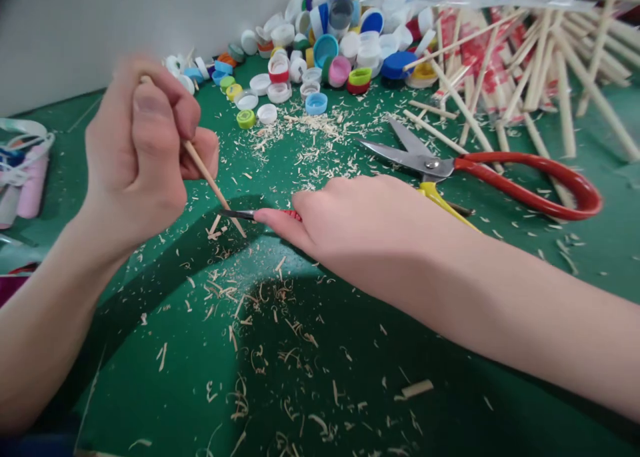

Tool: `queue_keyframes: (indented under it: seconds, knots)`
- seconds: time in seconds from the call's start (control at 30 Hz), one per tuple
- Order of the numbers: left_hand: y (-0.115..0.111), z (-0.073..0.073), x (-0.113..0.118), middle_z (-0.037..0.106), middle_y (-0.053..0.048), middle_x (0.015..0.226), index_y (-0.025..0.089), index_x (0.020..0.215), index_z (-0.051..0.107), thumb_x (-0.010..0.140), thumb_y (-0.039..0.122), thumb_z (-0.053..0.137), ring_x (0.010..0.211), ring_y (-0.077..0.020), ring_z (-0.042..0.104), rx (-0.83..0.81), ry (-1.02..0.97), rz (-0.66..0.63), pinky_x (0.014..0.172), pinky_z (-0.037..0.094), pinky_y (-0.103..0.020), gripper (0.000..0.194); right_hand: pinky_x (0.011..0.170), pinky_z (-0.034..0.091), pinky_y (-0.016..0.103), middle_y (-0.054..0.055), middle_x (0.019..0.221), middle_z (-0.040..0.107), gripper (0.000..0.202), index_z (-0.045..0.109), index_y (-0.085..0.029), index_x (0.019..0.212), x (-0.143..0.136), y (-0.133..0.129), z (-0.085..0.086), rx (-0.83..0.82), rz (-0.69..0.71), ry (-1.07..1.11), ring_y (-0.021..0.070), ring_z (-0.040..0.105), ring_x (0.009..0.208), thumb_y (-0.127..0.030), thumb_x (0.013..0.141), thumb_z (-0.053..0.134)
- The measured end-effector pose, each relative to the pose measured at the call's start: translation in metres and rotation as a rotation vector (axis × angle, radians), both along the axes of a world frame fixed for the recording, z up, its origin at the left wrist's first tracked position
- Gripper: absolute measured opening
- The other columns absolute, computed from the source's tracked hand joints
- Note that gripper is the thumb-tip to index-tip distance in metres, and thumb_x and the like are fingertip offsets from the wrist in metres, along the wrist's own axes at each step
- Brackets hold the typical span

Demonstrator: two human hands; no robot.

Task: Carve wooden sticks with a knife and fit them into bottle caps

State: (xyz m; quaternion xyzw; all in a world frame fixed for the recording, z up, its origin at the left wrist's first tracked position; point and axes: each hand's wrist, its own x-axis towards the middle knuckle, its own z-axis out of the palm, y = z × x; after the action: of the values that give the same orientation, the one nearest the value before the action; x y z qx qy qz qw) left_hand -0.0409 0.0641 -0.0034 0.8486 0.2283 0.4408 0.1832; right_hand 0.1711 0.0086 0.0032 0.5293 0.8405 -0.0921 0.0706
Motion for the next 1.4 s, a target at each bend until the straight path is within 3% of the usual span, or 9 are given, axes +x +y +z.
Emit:
queue_keyframes:
  seconds: [0.27,0.37,0.53,0.73,0.9,1.03,1.13,1.23,1.4]
  knots:
    - [-0.001,-0.001,0.013,0.037,0.003,0.079,0.021,0.093,0.047,0.107,0.037,0.027,0.053,0.0012,0.044,-0.040,0.001,0.025,0.047,0.039,-0.013,0.029,0.051,0.017,0.032,0.000,0.050,0.039,0.065,0.054,-0.022,0.073,0.004,-0.015,-0.007,0.313,0.139,0.026,0.0157,0.028,0.044,-0.057,0.104,0.010]
    - [-0.001,0.000,0.012,0.039,0.003,0.078,0.023,0.095,0.049,0.106,0.037,0.030,0.050,0.0003,0.041,-0.027,0.034,-0.009,0.044,0.039,-0.014,0.026,0.052,0.018,0.032,0.000,0.050,0.040,0.068,0.056,-0.022,0.071,0.004,-0.015,-0.005,0.239,0.119,0.016,0.0161,0.031,0.045,-0.059,0.104,0.009]
    - [0.001,-0.001,0.003,0.038,0.004,0.071,0.022,0.087,0.044,0.105,0.046,0.032,0.051,-0.0024,0.045,-0.121,-0.036,0.110,0.044,0.037,-0.017,0.032,0.053,0.021,0.031,0.002,0.051,0.046,0.067,0.061,-0.020,0.075,0.001,-0.010,0.001,0.111,0.067,-0.043,0.0175,0.041,0.047,-0.062,0.103,0.016]
    - [0.004,-0.002,0.006,0.035,0.003,0.077,0.020,0.091,0.046,0.105,0.047,0.030,0.058,-0.0009,0.050,-0.118,0.001,0.043,0.051,0.042,-0.016,0.034,0.051,0.023,0.030,0.004,0.054,0.050,0.066,0.064,-0.020,0.078,-0.013,-0.007,0.011,0.036,0.008,-0.124,0.0183,0.044,0.049,-0.059,0.103,0.017]
    - [0.007,-0.007,0.001,0.029,0.005,0.076,0.021,0.088,0.043,0.105,0.046,0.031,0.045,0.0040,0.036,-0.105,-0.090,0.041,0.042,0.031,-0.010,0.032,0.052,0.025,0.031,0.003,0.053,0.051,0.067,0.067,-0.020,0.080,0.002,-0.008,-0.004,0.064,0.056,-0.040,0.0171,0.044,0.048,-0.060,0.103,0.019]
    - [0.005,-0.007,0.003,0.030,0.004,0.077,0.021,0.089,0.045,0.106,0.043,0.030,0.047,0.0029,0.041,-0.072,-0.077,0.033,0.042,0.036,-0.011,0.031,0.057,0.026,0.031,0.004,0.061,0.057,0.061,0.071,-0.019,0.096,0.017,-0.011,-0.022,0.196,0.131,0.078,0.0163,0.049,0.054,-0.058,0.104,0.024]
    - [0.006,-0.007,0.000,0.031,0.003,0.078,0.021,0.093,0.047,0.106,0.043,0.030,0.050,0.0021,0.047,-0.036,-0.043,0.018,0.041,0.037,-0.009,0.030,0.055,0.024,0.031,0.003,0.059,0.055,0.057,0.071,-0.020,0.092,0.016,-0.011,-0.021,0.110,0.087,0.032,0.0167,0.046,0.051,-0.057,0.103,0.029]
    - [0.012,-0.011,-0.010,0.029,0.005,0.074,0.019,0.088,0.045,0.106,0.043,0.030,0.045,0.0045,0.042,-0.034,-0.126,0.002,0.038,0.032,-0.006,0.034,0.053,0.020,0.031,0.003,0.056,0.053,0.051,0.069,-0.019,0.085,0.008,-0.009,-0.013,0.009,0.095,-0.112,0.0167,0.043,0.048,-0.052,0.103,0.034]
    - [0.016,-0.015,-0.014,0.032,0.005,0.077,0.019,0.088,0.044,0.106,0.044,0.032,0.042,0.0070,0.036,-0.054,-0.134,0.004,0.039,0.032,-0.006,0.033,0.052,0.018,0.031,0.001,0.051,0.047,0.054,0.068,-0.021,0.082,0.010,-0.005,-0.016,0.039,0.165,-0.103,0.0162,0.035,0.045,-0.053,0.104,0.030]
